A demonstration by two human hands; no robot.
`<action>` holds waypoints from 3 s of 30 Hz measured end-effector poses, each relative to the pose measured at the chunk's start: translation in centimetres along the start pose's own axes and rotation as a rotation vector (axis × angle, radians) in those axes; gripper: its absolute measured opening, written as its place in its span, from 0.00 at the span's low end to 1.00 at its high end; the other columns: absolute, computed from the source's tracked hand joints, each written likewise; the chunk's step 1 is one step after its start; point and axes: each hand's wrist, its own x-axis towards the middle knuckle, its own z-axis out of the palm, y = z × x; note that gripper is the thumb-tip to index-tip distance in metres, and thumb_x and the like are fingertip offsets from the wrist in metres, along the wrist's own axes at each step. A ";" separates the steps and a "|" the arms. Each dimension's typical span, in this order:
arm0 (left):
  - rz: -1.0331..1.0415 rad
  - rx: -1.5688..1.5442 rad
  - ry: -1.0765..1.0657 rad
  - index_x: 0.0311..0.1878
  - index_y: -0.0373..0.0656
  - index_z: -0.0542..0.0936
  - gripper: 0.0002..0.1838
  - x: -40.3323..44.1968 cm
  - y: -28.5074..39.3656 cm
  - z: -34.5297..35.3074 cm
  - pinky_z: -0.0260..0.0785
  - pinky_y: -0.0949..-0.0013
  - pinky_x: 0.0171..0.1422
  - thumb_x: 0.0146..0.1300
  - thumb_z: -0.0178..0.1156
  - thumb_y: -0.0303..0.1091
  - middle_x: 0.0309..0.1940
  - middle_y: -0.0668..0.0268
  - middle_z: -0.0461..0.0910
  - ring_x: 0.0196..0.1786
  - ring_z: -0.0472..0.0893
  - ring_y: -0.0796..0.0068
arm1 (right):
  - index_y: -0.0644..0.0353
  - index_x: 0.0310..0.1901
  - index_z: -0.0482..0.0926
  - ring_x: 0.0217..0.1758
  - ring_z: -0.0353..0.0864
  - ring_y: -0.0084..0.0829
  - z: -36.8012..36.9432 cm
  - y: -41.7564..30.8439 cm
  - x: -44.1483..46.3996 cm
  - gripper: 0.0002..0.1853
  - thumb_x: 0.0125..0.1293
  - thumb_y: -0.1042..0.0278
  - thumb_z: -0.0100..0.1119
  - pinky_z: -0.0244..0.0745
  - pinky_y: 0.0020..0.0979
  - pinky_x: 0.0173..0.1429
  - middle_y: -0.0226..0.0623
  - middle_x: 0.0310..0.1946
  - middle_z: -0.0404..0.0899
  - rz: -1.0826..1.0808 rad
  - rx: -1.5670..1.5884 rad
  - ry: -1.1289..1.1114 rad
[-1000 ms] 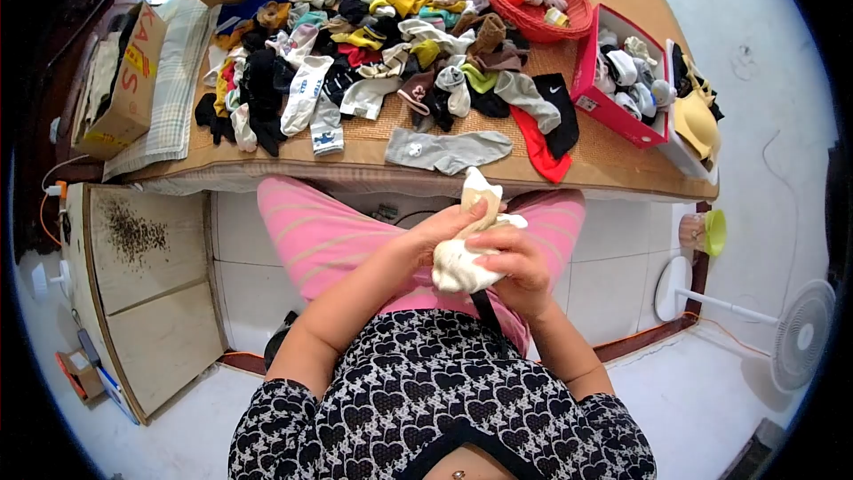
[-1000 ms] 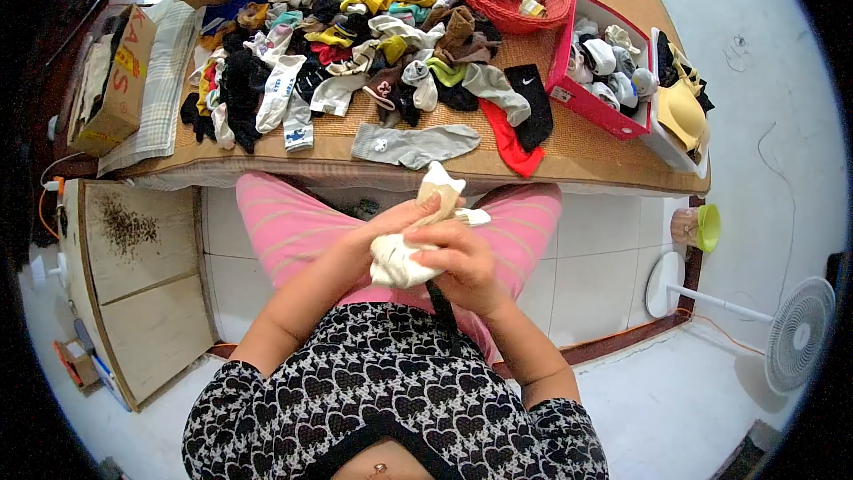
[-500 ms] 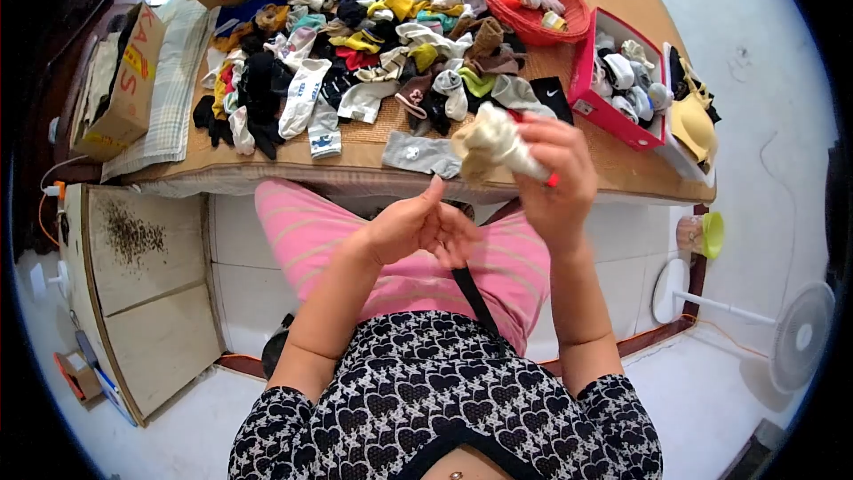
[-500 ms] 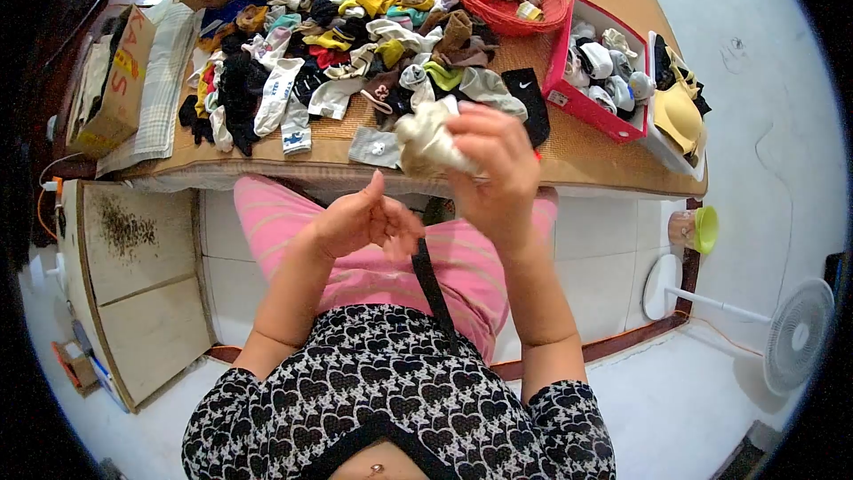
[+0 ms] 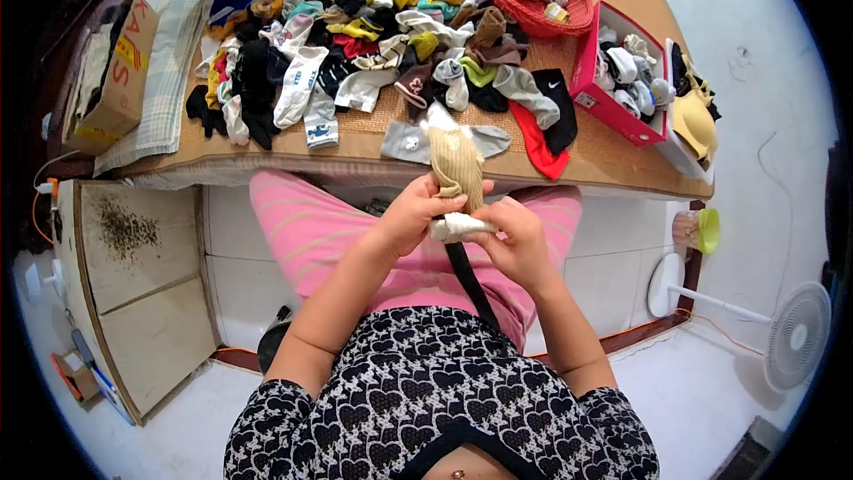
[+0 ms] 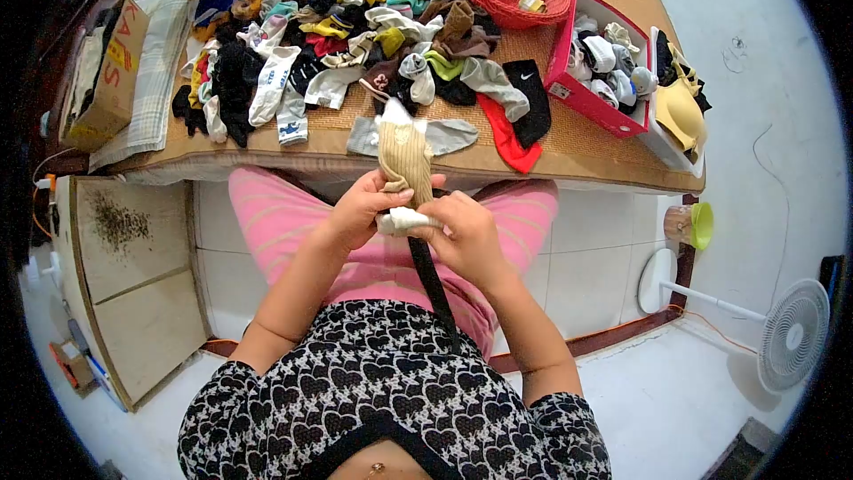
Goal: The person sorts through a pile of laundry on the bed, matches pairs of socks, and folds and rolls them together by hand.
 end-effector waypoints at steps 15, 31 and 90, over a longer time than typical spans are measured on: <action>0.001 -0.019 0.160 0.56 0.35 0.72 0.23 -0.1 -0.1 -1.1 0.73 0.66 0.57 0.56 0.62 0.24 0.50 0.59 0.78 0.50 0.80 0.69 | 0.58 0.45 0.75 0.45 0.75 0.32 1.0 0.2 0.7 0.24 0.43 0.75 0.68 0.74 0.31 0.44 0.36 0.51 0.72 -0.298 -0.279 0.179; 0.214 0.259 -0.053 0.58 0.36 0.69 0.25 -0.6 -0.5 0.8 0.71 0.70 0.54 0.59 0.64 0.34 0.48 0.64 0.76 0.49 0.77 0.75 | 0.68 0.37 0.78 0.26 0.72 0.18 1.6 2.7 0.3 0.14 0.52 0.69 0.68 0.70 0.27 0.31 0.32 0.22 0.76 0.466 0.454 0.097; 0.010 0.064 -0.149 0.56 0.39 0.71 0.35 -1.2 1.4 -0.7 0.68 0.71 0.56 0.47 0.74 0.44 0.47 0.67 0.77 0.51 0.74 0.78 | 0.62 0.57 0.68 0.41 0.77 0.23 3.3 5.0 -0.4 0.31 0.56 0.57 0.69 0.74 0.25 0.40 0.30 0.43 0.77 0.419 1.156 0.005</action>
